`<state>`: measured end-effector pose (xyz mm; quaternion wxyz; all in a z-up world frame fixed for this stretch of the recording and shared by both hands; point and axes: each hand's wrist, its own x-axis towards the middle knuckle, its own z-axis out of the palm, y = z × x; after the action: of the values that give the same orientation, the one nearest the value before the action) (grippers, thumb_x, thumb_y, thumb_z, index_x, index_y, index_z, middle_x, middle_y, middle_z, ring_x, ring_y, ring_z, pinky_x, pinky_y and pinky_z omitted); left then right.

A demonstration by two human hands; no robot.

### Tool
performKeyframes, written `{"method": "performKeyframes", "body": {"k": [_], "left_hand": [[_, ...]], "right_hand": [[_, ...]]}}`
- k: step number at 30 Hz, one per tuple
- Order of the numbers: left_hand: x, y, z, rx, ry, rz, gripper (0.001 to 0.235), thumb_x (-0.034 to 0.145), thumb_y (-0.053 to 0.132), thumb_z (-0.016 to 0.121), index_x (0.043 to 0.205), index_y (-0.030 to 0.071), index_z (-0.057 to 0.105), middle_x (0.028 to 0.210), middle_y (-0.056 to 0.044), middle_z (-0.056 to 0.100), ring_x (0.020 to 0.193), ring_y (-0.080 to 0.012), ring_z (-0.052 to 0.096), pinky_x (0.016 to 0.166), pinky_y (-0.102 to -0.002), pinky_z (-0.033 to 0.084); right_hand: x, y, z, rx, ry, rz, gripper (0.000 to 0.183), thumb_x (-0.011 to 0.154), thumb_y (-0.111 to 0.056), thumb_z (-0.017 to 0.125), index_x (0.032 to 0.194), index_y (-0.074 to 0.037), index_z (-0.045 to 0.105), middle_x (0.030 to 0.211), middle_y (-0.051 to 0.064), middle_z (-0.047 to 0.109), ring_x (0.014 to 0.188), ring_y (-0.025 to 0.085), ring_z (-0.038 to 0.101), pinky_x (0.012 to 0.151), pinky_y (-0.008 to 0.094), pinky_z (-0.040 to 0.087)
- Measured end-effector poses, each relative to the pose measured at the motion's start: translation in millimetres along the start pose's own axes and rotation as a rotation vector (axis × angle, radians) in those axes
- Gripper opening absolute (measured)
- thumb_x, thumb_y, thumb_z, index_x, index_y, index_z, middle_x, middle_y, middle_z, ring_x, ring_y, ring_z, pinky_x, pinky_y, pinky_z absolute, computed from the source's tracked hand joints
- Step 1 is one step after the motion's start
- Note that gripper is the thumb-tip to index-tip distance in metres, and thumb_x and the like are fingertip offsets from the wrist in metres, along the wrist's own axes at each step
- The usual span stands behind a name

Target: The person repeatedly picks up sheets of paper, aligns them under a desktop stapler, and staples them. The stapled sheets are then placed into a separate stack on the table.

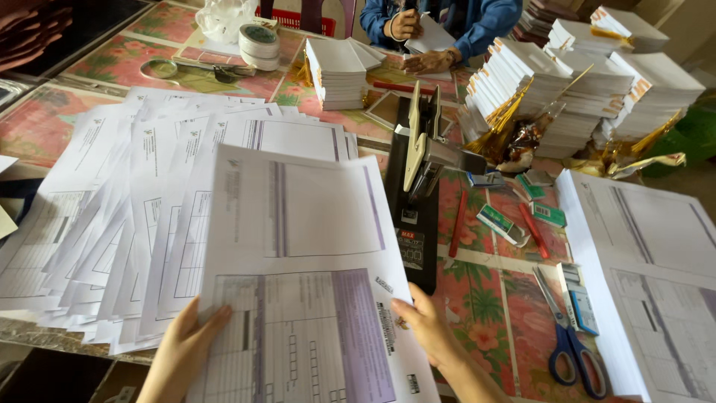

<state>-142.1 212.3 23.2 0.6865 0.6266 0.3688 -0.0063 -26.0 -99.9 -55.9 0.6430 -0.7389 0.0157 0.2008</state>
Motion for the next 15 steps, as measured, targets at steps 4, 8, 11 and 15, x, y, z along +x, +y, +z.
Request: {"method": "performKeyframes", "body": {"k": [4, 8, 11, 15], "left_hand": [[50, -6, 38, 0.239, -0.039, -0.024, 0.051, 0.078, 0.025, 0.067, 0.127, 0.012, 0.059, 0.114, -0.008, 0.07, 0.098, -0.0222, 0.066, 0.083, -0.034, 0.051], [103, -2, 125, 0.283, -0.221, 0.204, 0.04, 0.074, 0.02, 0.058, 0.113, 0.013, 0.067, 0.099, -0.005, 0.073, 0.087, -0.0179, 0.067, 0.071, -0.033, 0.051], [135, 2, 188, 0.526, -0.25, 0.266, 0.042, 0.069, 0.028, 0.055, 0.109, 0.016, 0.059, 0.103, -0.006, 0.067, 0.095, -0.0242, 0.062, 0.077, -0.037, 0.046], [135, 12, 225, 0.449, -0.229, 0.255, 0.064, 0.08, 0.024, 0.069, 0.135, 0.02, 0.037, 0.127, -0.014, 0.055, 0.104, -0.0308, 0.059, 0.081, -0.042, 0.048]], "right_hand": [[15, 17, -56, 0.029, 0.131, 0.022, 0.043, 0.08, -0.01, 0.061, 0.122, 0.0, 0.065, 0.11, 0.011, 0.073, 0.094, 0.018, 0.063, 0.082, 0.027, 0.046], [44, 23, -140, 0.088, 0.277, 0.057, 0.048, 0.079, -0.007, 0.063, 0.126, 0.001, 0.061, 0.109, 0.018, 0.07, 0.086, 0.026, 0.063, 0.074, 0.031, 0.045], [45, 7, -177, 0.045, 0.331, -0.034, 0.046, 0.08, -0.004, 0.059, 0.126, 0.004, 0.06, 0.116, 0.019, 0.067, 0.1, 0.025, 0.061, 0.088, 0.032, 0.044], [47, -1, -189, -0.004, 0.452, 0.029, 0.043, 0.082, -0.009, 0.061, 0.124, -0.002, 0.062, 0.11, 0.016, 0.066, 0.097, 0.024, 0.06, 0.085, 0.03, 0.042]]}}
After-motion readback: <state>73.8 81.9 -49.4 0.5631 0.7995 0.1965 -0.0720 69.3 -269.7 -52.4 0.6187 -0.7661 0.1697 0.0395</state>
